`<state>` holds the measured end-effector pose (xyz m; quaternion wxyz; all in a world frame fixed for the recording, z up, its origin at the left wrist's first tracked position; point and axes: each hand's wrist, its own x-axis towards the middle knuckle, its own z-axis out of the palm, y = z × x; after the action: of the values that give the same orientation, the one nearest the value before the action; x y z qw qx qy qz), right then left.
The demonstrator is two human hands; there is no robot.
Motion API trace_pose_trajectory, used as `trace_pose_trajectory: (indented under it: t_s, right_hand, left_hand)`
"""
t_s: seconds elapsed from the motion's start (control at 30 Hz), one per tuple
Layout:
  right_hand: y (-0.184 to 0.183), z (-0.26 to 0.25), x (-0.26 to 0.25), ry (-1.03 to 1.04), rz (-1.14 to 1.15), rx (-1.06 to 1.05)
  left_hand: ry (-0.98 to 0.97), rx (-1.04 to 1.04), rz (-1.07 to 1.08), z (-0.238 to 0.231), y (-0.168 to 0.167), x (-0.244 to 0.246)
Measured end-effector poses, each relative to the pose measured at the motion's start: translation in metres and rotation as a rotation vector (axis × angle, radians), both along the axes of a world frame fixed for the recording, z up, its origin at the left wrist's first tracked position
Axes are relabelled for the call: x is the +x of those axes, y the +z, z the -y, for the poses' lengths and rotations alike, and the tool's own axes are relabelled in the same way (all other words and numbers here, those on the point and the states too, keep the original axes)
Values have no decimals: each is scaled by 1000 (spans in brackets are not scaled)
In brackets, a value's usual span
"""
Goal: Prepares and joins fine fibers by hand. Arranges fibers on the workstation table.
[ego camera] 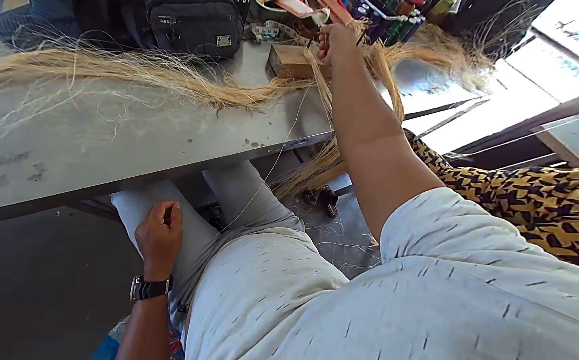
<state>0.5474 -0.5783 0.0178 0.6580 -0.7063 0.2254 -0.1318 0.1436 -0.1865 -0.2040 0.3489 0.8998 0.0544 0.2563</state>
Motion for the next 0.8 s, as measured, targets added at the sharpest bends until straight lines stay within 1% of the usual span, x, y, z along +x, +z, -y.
trace_pose_trajectory:
  t_s: [0.27, 0.53, 0.8]
  right_hand:
    - [-3, -3, 23, -40, -42, -153]
    - [-3, -4, 22, -73, -83, -320]
    - [-2, 4, 32, -74, -83, -584]
  left_hand:
    - [3, 8, 21, -1, -3, -1]
    - [6, 13, 35, -1, -5, 0]
    - [9, 18, 42, 1, -6, 0]
